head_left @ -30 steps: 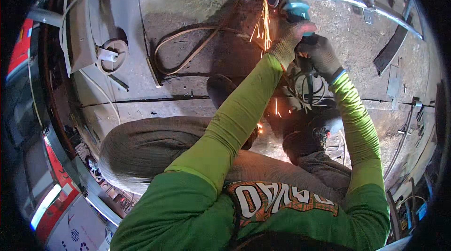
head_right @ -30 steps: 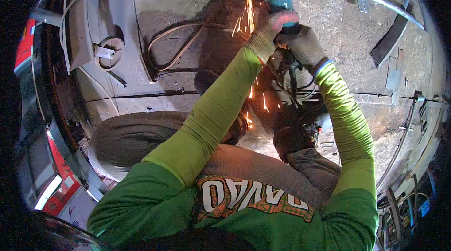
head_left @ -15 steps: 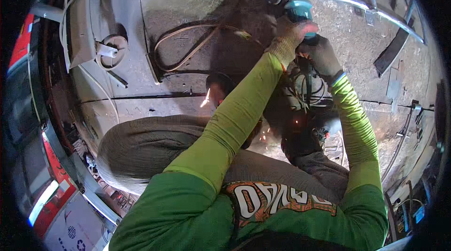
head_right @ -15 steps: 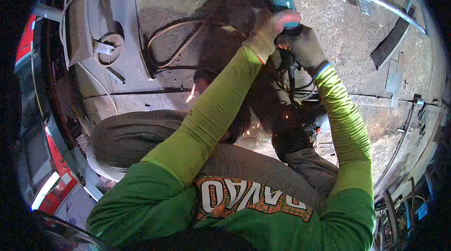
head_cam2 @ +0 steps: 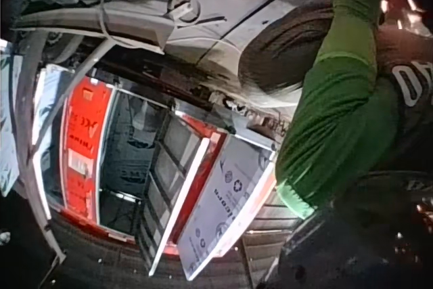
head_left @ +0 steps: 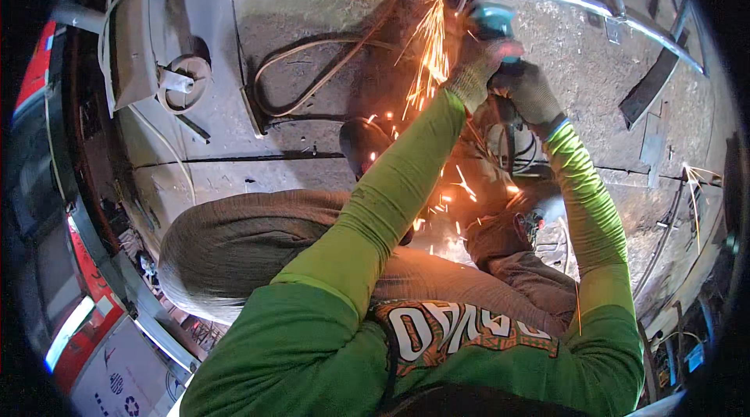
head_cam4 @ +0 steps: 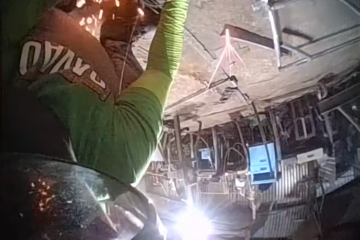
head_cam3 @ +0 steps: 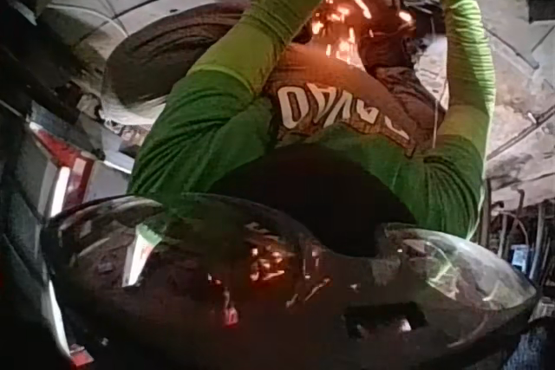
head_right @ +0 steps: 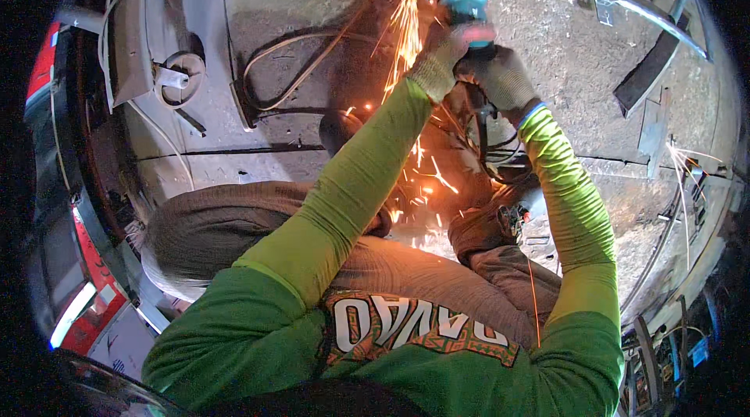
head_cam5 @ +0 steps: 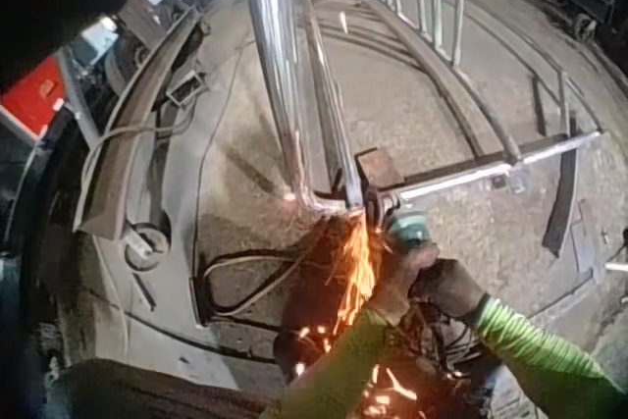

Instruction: Smooth the joints of a stainless steel frame using an angle grinder.

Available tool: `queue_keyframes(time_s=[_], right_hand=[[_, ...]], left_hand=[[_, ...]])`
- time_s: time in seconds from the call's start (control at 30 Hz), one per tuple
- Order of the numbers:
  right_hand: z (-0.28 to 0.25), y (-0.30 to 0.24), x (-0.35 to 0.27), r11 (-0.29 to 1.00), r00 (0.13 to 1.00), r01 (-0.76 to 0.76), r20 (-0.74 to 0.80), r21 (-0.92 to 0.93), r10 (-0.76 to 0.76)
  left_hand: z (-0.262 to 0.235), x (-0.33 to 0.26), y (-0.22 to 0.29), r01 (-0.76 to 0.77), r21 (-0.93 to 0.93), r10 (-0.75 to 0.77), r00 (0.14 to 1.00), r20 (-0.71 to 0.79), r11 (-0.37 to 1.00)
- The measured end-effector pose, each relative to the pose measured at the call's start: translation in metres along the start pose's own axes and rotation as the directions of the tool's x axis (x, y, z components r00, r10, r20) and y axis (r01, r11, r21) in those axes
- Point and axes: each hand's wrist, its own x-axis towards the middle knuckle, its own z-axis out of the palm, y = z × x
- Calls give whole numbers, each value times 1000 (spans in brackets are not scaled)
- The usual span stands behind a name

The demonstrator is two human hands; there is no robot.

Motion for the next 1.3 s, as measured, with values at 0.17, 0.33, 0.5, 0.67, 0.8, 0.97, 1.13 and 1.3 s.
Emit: queue_keyframes(time_s=[0.17, 0.33, 0.5, 0.67, 0.8, 0.97, 1.13, 1.3], right_hand=[[-2, -13, 1, 883, 941, -302, -34, 358, 336], [-1, -24, 13, 877, 949, -314, 82, 364, 305], [-18, -24, -5, 820, 914, -373, 22, 434, 405], [-11, -16, 6, 931, 956, -293, 48, 217, 290], [-11, -13, 5, 972, 982, -168, -60, 164, 179], [-10, -15, 14, 920, 966, 254, 34, -298, -256], [-1, -20, 3, 806, 906, -391, 33, 444, 422], [8, -8, -1, 888, 937, -332, 3, 317, 349]], left_hand=[[4, 6, 3, 212, -124, -218, 975, -36, 969], [-24, 16, -28, -301, 234, 276, 952, 131, 925], [16, -7, 23, 229, -131, -225, 973, 44, 965], [-2, 7, 9, 78, -12, -77, 995, 68, 997], [7, 20, -11, 104, -199, -101, 995, 29, 974], [-8, 16, -8, 202, -192, -192, 979, 68, 960], [2, 7, 3, 56, -31, -58, 997, -44, 998], [2, 8, -3, 336, -190, -346, 938, -20, 923]])
